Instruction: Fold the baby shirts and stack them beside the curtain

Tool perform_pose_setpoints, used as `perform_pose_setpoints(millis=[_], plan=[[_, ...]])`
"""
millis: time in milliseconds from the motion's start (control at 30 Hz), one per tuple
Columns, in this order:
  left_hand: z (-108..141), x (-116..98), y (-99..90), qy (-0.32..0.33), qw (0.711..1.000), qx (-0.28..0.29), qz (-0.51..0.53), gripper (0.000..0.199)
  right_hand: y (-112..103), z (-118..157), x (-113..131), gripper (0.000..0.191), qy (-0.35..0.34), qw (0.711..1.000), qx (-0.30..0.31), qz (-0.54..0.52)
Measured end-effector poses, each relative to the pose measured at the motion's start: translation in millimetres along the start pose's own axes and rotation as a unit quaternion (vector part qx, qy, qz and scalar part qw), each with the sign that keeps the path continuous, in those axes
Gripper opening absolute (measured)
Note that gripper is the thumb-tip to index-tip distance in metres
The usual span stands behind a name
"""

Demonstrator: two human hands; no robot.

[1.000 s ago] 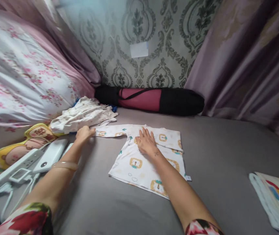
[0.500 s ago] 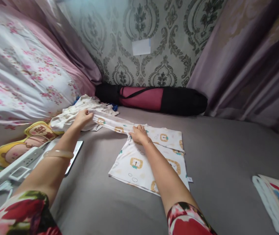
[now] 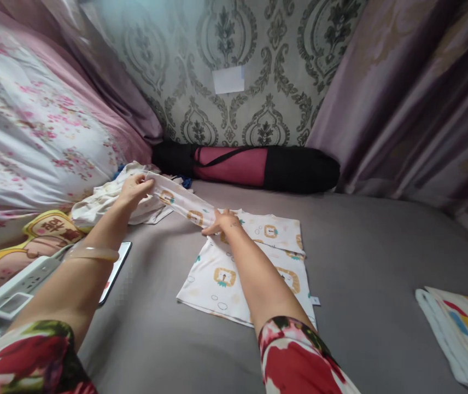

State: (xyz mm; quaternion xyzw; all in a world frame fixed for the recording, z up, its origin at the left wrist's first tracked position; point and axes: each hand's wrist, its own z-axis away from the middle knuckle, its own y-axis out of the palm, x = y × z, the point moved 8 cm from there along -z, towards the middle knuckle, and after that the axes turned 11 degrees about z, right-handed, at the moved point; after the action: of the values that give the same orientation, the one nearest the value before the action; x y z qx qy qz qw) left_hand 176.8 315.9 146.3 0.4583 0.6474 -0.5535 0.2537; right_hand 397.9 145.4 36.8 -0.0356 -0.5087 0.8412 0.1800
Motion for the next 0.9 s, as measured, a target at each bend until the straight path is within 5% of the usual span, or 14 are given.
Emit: perform_pose_setpoints(millis=[133,267,400,500,600,700,800,900], plan=[[9,-23,7.5,-0.040,0.986,0.009,0.162,0.019,-4,-4,5,0.126,0.017,0.999,0.027,-0.003],[22,-56,23.3,-0.057,0.974,0.014,0.218,0.020,-4,-6,-2,0.130,0.008,0.999,0.004,-0.034],[39,-91,46.5,-0.033,0.970,0.043,0.236,0.019,-8,4,-18,0.107,-0.090,0.976,-0.086,-0.181],[56,-113,74.4,0.000,0.966,0.090,0.243,0.017,-8,27,-56,0.060,-0.066,0.899,-0.174,-0.397],[77,-133,106.7,0.040,0.957,0.129,0.257,0.019,12,51,-82,0.036,-0.043,0.793,-0.139,-0.592],[103,-151,137.3,0.079,0.945,0.162,0.272,0.026,26,69,-99,0.042,-0.029,0.711,-0.094,-0.696],[135,-165,170.9,0.097,0.898,0.285,0.322,0.037,33,75,-116,0.062,-0.016,0.663,-0.095,-0.742],[156,-156,189.0,0.071,0.851,0.374,0.361,0.049,38,74,-136,0.076,-0.014,0.608,-0.135,-0.782]])
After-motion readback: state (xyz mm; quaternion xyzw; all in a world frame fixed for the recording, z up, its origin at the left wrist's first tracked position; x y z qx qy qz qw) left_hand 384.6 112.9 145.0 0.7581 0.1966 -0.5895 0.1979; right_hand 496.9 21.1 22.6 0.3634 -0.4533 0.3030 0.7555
